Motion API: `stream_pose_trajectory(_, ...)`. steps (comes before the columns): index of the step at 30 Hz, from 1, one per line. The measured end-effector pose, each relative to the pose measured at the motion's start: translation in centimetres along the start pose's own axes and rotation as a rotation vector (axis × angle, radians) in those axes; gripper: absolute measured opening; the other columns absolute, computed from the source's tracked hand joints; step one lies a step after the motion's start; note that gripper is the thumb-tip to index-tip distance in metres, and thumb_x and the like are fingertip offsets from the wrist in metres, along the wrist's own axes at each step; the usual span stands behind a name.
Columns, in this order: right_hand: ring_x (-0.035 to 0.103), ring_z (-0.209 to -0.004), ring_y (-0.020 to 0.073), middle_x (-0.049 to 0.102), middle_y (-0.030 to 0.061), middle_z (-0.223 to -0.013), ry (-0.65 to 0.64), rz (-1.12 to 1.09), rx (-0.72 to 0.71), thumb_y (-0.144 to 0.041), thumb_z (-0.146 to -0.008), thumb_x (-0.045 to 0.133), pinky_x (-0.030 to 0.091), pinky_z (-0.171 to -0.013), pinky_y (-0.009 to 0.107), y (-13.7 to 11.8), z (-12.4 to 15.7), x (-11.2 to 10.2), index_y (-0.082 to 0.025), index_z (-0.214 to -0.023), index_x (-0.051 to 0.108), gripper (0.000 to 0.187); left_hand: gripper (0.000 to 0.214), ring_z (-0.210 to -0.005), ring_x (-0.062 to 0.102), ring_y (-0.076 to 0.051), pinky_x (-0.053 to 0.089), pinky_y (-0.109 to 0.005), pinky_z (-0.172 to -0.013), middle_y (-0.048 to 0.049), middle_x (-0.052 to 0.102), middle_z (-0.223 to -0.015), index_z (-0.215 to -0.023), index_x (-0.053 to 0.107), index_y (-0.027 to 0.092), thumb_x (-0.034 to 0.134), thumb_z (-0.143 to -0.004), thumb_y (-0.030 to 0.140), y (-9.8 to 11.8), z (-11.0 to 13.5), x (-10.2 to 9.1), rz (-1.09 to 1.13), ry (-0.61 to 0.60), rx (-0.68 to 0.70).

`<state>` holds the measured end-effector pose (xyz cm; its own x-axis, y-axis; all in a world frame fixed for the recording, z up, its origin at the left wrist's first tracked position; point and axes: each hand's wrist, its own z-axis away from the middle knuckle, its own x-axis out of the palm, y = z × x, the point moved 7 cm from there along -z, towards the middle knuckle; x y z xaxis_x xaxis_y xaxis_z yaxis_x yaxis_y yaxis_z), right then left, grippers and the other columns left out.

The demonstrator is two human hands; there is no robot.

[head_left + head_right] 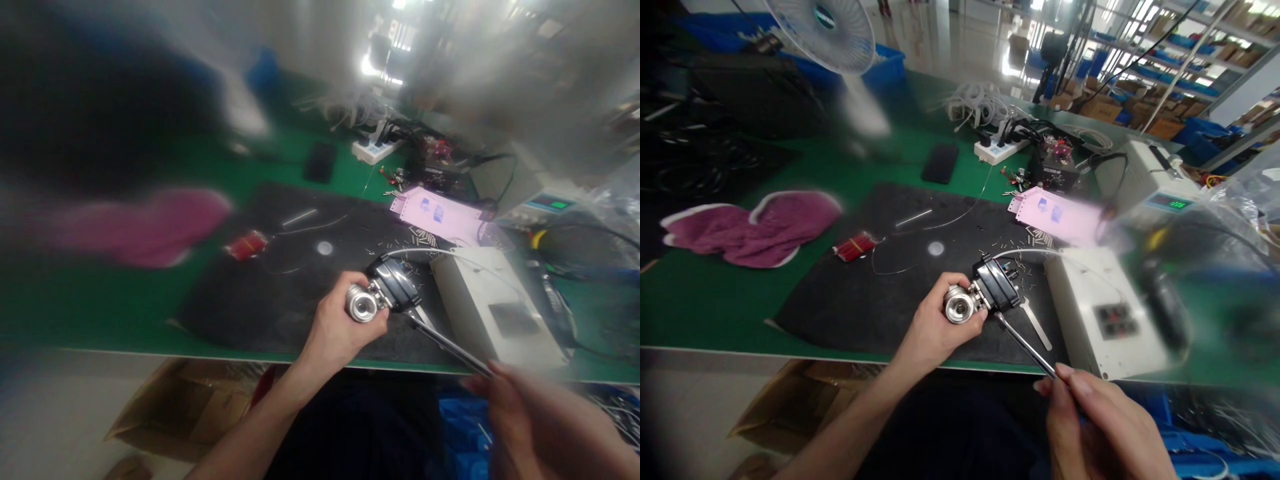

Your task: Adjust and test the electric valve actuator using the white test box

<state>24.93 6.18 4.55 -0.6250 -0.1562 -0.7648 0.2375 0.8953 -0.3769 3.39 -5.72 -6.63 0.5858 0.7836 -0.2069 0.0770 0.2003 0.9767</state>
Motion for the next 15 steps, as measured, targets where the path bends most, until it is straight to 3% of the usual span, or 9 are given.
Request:
stream_pose_trajectory(4,0.073,-0.089,0.0120,0.075,0.0047,-0.104,-0.044,0.062,-0.163,-0.034,-0.100,0.070,0.060,-0.079,0.022,-2.1,-2.5,1.3,-0.018,-0.117,0.072,0.023,0.040,-0.076,0.059,-0.010,0.044,-0.019,-0.070,0.0071,0.065,-0.088,-0.113,0.059,0.026,0.079,-0.079,0.031,0.0,0.0,-0.1,0.020,-0.022,-0.002)
stream_pose_trajectory(8,0.072,-0.086,0.0086,0.075,-0.0001,-0.099,0.046,0.127,-0.176,-0.023,-0.098,0.074,0.058,-0.079,0.019,-4.1,-4.0,2.0,-0.019,-0.116,0.072,0.019,0.040,-0.078,0.059,-0.010,0.045,-0.020,-0.070,0.0074,0.065,-0.090,-0.114,0.057,0.026,0.078,-0.080,0.030,0.3,-0.1,-0.2,0.029,-0.070,0.000)
stream_pose_trajectory(11,0.071,-0.083,0.0089,0.075,0.0005,-0.096,0.182,0.109,-0.136,-0.017,-0.098,0.072,0.057,-0.080,0.022,-6.0,-4.9,2.4,-0.017,-0.111,0.073,0.013,0.041,-0.078,0.058,-0.011,0.044,-0.021,-0.070,0.0070,0.063,-0.090,-0.117,0.055,0.027,0.076,-0.082,0.029,0.4,0.0,-0.2,0.025,-0.114,0.002)
stream_pose_trajectory(15,0.071,-0.084,0.0104,0.076,0.0015,-0.100,0.196,0.156,-0.182,-0.016,-0.099,0.070,0.057,-0.082,0.024,-7.5,-5.5,3.1,-0.018,-0.113,0.071,0.014,0.040,-0.078,0.056,-0.010,0.044,-0.022,-0.072,0.0068,0.061,-0.090,-0.120,0.054,0.027,0.073,-0.085,0.028,0.4,0.0,-0.3,0.030,-0.134,0.007)
